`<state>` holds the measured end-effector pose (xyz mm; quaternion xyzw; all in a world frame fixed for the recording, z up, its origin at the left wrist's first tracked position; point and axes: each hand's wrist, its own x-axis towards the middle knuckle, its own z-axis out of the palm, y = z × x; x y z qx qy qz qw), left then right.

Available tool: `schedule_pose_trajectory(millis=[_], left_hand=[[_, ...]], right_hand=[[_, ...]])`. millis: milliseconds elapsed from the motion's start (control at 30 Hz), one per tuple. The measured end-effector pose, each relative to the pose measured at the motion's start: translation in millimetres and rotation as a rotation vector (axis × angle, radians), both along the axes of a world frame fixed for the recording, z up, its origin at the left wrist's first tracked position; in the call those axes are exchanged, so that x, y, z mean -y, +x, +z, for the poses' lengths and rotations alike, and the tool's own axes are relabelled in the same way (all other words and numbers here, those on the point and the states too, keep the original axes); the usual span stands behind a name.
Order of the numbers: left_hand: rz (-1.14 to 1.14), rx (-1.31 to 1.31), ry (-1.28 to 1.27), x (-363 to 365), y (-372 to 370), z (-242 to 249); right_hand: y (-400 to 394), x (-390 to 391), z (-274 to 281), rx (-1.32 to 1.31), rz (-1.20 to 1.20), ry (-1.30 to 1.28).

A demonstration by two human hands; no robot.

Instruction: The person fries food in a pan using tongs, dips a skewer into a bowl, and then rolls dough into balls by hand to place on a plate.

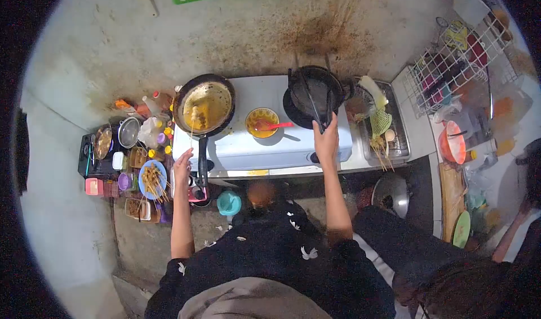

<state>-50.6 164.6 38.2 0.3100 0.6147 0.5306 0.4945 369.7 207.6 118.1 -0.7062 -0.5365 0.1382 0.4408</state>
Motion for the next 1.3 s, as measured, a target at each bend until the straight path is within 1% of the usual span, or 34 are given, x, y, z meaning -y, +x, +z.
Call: schedule_pose_trajectory(millis=[33,67,100,133,200,233,267,333,367,400,467,500,567,633,700,767,800,867,900,967,1000,1100,1233,1300], left_hand=[[0.021,-0.03,-0.001,1.5,4.4,4.2],[0.044,-0.061,-0.001,3.2,9.1,10.2],[0.071,-0.065,-0.013,7.5,20.7,28.9],[0.08,-0.066,-0.02,9.3,24.2,30.9],[0.09,0.068,0.033,12.5,31.0,32.2],[0.102,0.1,0.021,16.6,41.1,46.7],[0.111,0.102,0.015,20.1,47.3,50.7],[0.018,0.134,0.051,26.1,57.3,53.4],[0.009,0.117,0.065,28.1,64.7,53.8],[0.021,0.167,0.059,29.3,74.3,55.2],[-0.033,0.144,0.058,32.9,85.5,51.9],[-0.044,0.152,0.073,33.4,90.0,38.3],[-0.071,0.138,0.039,37.0,105.4,36.1],[-0.144,0.102,-0.027,40.1,120.5,37.3],[-0.163,0.108,-0.047,40.9,133.4,35.8],[-0.194,0.134,-0.087,41.9,139.8,29.2],[-0.195,0.131,-0.092,42.4,140.8,29.0],[-0.215,0.17,-0.094,39.8,142.2,29.3],[-0.215,0.166,-0.097,38.6,143.2,32.1],[-0.207,0.108,-0.079,37.4,143.7,41.0],[-0.208,0.103,-0.082,37.3,142.7,43.7],[-0.206,0.102,-0.081,34.9,141.0,47.2],[-0.227,0.041,-0.072,34.3,138.5,46.5],[-0.243,0.021,-0.079,34.0,137.6,45.3]], right_hand=[[10.2,-5.8,-12.1,0.049,-0.046,-0.019],[17.1,-11.5,-20.8,0.05,-0.037,-0.019],[21.8,-16.5,-28.9,0.087,-0.083,-0.018],[24.0,-17.9,-32.3,0.125,-0.129,-0.023],[29.3,-22.3,-38.7,0.1,-0.107,-0.05],[30.9,-24.4,-43.0,0.118,-0.12,-0.066],[32.5,-26.2,-47.5,0.135,-0.133,-0.082],[31.4,-23.3,-40.8,0.128,-0.129,-0.114],[30.9,-21.3,-38.6,0.119,-0.135,-0.139],[30.4,-20.3,-40.0,0.123,-0.129,-0.145],[26.4,-15.7,-43.0,0.22,-0.292,0.011],[21.2,-9.2,-39.5,0.223,-0.287,0.009],[2.3,12.7,-30.3,0.215,-0.201,0.191],[-26.9,26.0,-51.6,0.034,-0.01,0.222],[-48.2,24.6,-79.5,-0.441,0.179,-0.095],[-58.2,-1.2,-111.3,-0.57,0.256,-0.324],[-65.9,-8.6,-105.5,-0.574,0.253,-0.329],[-79.8,-23.4,-80.3,-0.886,0.233,-0.313],[-79.2,-31.5,-84.2,-0.89,0.233,-0.315],[-77.5,-40.7,-92.7,-0.8,0.258,-0.176],[-76.4,-40.2,-94.1,-0.806,0.257,-0.178],[-72.6,-38.6,-95.4,-0.436,0.286,0.002],[-75.1,-35.3,-97.4,-0.409,0.302,-0.07],[-78.7,-38.3,-99.1,-0.599,0.259,-0.078]])
